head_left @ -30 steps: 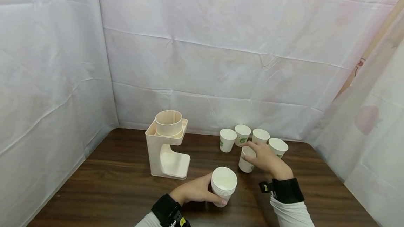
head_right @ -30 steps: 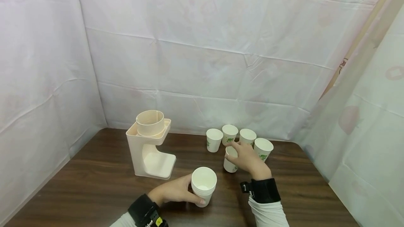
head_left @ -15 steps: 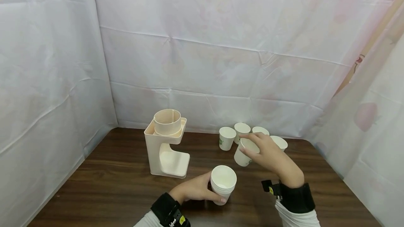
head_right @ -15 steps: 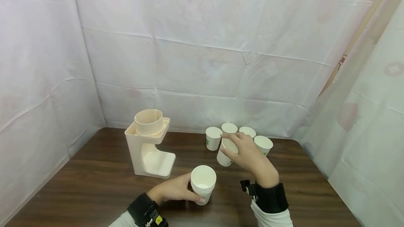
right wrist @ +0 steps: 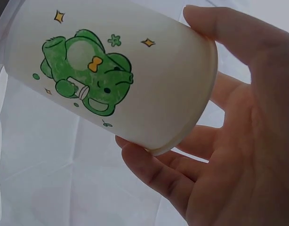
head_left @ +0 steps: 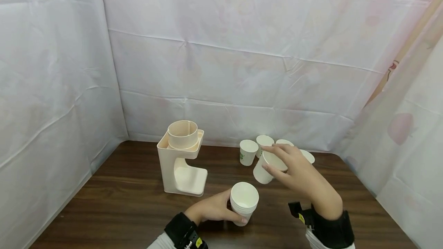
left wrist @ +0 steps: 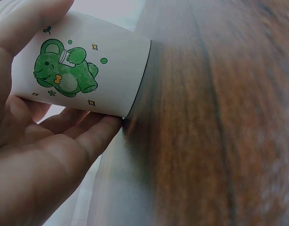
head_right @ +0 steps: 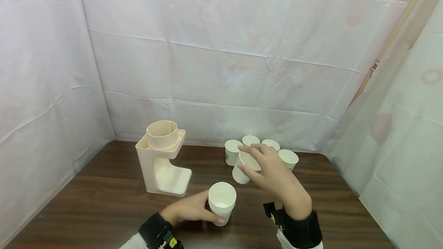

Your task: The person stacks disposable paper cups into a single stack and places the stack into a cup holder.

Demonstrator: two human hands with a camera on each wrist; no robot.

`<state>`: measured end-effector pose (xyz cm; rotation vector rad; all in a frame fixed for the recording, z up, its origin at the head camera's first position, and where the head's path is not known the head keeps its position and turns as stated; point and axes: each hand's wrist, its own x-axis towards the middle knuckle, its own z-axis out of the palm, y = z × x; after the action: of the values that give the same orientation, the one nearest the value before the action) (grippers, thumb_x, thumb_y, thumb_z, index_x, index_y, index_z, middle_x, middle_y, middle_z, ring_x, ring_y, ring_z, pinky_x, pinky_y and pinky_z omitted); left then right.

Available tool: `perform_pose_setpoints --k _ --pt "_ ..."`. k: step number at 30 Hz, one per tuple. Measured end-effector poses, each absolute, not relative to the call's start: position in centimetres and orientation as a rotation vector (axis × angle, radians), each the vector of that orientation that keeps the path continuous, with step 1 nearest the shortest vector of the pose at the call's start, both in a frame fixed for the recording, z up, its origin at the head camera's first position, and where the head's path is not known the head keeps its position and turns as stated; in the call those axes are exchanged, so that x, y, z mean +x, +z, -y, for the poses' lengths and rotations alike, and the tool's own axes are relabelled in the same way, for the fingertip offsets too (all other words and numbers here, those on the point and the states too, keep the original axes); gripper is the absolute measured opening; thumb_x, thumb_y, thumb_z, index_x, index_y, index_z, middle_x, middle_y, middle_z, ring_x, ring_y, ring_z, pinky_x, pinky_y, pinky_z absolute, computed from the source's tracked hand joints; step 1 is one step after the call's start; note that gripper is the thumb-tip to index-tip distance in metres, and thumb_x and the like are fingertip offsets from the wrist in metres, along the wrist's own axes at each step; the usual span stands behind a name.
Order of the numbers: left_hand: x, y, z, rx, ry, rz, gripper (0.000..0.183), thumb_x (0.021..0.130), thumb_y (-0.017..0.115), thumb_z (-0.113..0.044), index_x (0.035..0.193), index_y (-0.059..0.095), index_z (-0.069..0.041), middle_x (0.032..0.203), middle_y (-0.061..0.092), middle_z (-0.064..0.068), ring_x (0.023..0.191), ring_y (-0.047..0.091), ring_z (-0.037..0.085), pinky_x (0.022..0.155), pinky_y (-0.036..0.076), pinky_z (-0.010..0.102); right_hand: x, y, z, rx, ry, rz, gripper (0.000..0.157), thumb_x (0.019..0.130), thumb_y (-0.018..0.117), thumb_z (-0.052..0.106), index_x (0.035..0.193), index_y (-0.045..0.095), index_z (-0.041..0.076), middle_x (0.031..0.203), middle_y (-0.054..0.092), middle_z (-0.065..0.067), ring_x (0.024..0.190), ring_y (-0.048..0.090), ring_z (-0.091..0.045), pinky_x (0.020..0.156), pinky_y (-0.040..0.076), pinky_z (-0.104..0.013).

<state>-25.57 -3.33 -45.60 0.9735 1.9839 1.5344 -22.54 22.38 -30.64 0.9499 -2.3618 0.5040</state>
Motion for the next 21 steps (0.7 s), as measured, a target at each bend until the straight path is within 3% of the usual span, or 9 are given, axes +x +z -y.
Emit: perform_pose_setpoints --k 11,15,21 --pt "-25.4 -45.5 3.4 1.002 1.543 -1.945 0.074 0.084 0.083 -0.018 0.144 0.041 -0.023 0.126 0.061 -0.008 0.120 0.055 0.011 0.105 0.037 0.037 -20.1 -30.0 -21.1 1.001 0.552 2.432 0.046 0.094 0.073 0.028 0.138 0.059 0.027 0.138 0.055 0.000 0.126 0.050 -0.027 0.091 0.049 -0.048" --pt "-25.3 -45.5 3.4 1.004 1.550 -1.924 0.073 0.084 0.082 -0.016 0.144 0.041 -0.024 0.125 0.061 -0.007 0.118 0.055 0.012 0.103 0.038 0.037 -19.7 -30.1 -20.5 1.066 0.560 2.424 0.046 0.094 0.073 0.029 0.138 0.059 0.026 0.139 0.054 0.002 0.130 0.049 -0.025 0.099 0.043 -0.052" --pt "-25.4 -45.5 3.4 1.011 1.543 -1.927 0.071 0.084 0.081 -0.017 0.142 0.042 -0.024 0.124 0.061 -0.006 0.116 0.057 0.012 0.102 0.040 0.035 -19.7 -30.5 -19.5 1.132 0.580 2.486 0.048 0.095 0.071 0.036 0.140 0.056 0.029 0.138 0.053 0.003 0.129 0.048 -0.017 0.097 0.047 -0.045"
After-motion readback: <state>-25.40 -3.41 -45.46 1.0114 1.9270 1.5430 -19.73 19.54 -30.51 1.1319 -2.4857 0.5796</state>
